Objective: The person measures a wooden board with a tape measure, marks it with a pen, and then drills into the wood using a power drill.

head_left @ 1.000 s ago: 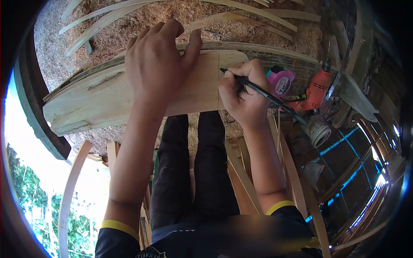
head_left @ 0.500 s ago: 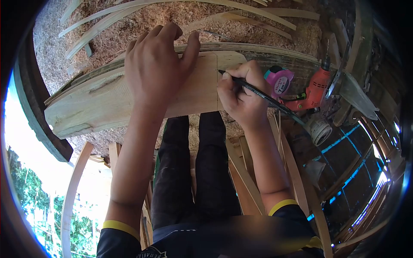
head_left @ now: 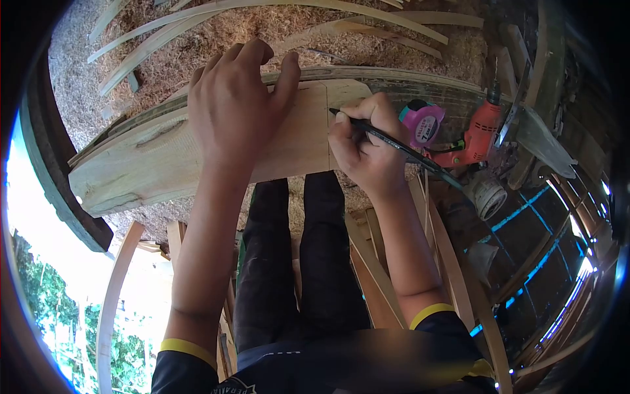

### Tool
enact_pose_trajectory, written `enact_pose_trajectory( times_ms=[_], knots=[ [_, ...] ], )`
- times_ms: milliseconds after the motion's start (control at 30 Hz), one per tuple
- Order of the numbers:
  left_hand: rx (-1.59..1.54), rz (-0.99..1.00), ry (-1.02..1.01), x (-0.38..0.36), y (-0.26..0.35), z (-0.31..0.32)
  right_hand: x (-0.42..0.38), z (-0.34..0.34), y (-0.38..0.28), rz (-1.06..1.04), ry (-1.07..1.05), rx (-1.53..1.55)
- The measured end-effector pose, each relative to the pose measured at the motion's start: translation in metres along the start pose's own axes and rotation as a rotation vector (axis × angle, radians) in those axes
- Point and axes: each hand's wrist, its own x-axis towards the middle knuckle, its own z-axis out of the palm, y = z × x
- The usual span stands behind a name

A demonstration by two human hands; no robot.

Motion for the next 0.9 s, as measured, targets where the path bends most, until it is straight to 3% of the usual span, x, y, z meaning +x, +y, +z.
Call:
enact_pose_trajectory(
  times_ms=[433, 900],
  knots=[
    [-0.023, -0.038, -0.029, -0.0015, 0.0007, -0.0018, -0.0001, -0.0057, -0.0011, -0.042, -0.075, -0.029],
    [-0.011, -0.011, -0.019, -0.001, 0.002, -0.0044, -0.0012, 0.0012, 0.0019, -0.008, -0.001, -0.003]
  ],
)
